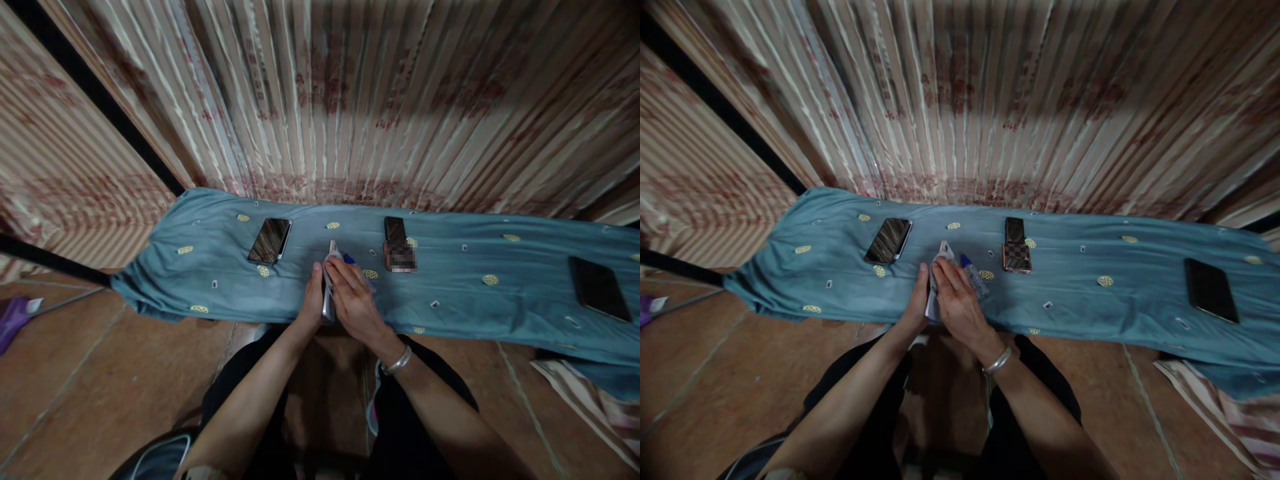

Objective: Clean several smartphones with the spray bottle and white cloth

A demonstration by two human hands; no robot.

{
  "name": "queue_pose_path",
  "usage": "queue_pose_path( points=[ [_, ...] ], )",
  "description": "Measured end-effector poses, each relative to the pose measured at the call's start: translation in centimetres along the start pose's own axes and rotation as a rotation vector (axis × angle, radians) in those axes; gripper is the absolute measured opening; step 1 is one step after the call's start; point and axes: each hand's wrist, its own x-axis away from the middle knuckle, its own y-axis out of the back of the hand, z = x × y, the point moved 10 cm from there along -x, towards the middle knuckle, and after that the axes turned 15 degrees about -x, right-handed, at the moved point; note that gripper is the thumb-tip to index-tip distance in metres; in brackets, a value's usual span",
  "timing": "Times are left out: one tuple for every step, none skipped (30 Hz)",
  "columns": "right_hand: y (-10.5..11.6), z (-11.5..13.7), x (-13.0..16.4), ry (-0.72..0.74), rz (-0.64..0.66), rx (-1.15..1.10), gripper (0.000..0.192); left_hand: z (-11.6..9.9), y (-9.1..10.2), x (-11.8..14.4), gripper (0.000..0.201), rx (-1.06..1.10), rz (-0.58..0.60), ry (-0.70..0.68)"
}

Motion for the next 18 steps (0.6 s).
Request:
queue_pose_path(
  points=[
    [-0.3,0.4,0.2,0.002,0.009,-0.012,0.054,-0.2,0.1,0.0,0.043,0.037,-0.018,0.011],
    [-0.6,0.9,0.4,0.009,0.018,-0.025,0.055,-0.3,0.2,0.0,0.045,0.07,-0.025,0.029],
    [-0.8,1.3,0.5,0.016,0.022,-0.039,0.055,-0.4,0.2,0.0,0.046,0.092,-0.02,0.044],
    [-0.9,1.8,0.7,0.028,0.026,-0.054,0.055,-0.5,0.1,0.1,0.047,0.11,-0.009,0.065],
    [-1.0,2.1,0.8,0.04,0.025,-0.068,0.055,-0.5,0.0,0.2,0.049,0.12,0.009,0.094],
    [-1.0,2.4,0.8,0.05,0.023,-0.081,0.054,-0.4,-0.2,0.4,0.05,0.122,0.026,0.12],
    [-1.0,2.5,0.9,0.056,0.02,-0.091,0.054,-0.3,-0.2,0.5,0.051,0.121,0.042,0.145],
    [-1.0,2.4,0.9,0.054,0.016,-0.096,0.054,-0.1,-0.3,0.5,0.052,0.119,0.057,0.164],
    [-0.9,2.2,0.9,0.045,0.01,-0.097,0.053,-0.1,-0.4,0.6,0.052,0.118,0.065,0.17],
    [-0.9,1.9,1.0,0.031,0.004,-0.095,0.053,-0.1,-0.3,0.5,0.051,0.12,0.061,0.165],
    [-0.8,1.4,1.0,0.009,-0.001,-0.092,0.053,-0.1,-0.2,0.5,0.048,0.122,0.048,0.15],
    [-0.7,0.8,1.0,-0.016,-0.005,-0.087,0.052,-0.3,0.0,0.4,0.045,0.123,0.031,0.129],
    [-0.6,0.2,1.0,-0.04,-0.008,-0.082,0.051,-0.4,0.1,0.3,0.041,0.121,0.016,0.11],
    [-0.5,-0.3,1.0,-0.059,-0.011,-0.077,0.05,-0.5,0.1,0.3,0.039,0.114,0.008,0.095],
    [-0.4,-0.9,1.0,-0.075,-0.014,-0.071,0.049,-0.6,0.0,0.4,0.037,0.103,0.01,0.084],
    [-0.2,-1.4,1.0,-0.086,-0.02,-0.063,0.048,-0.6,-0.1,0.5,0.036,0.091,0.021,0.074],
    [0.0,-1.8,1.0,-0.094,-0.029,-0.055,0.047,-0.7,-0.4,0.6,0.035,0.08,0.036,0.063],
    [0.3,-2.3,1.0,-0.104,-0.042,-0.047,0.046,-0.8,-0.6,0.7,0.034,0.072,0.05,0.053]
  ],
)
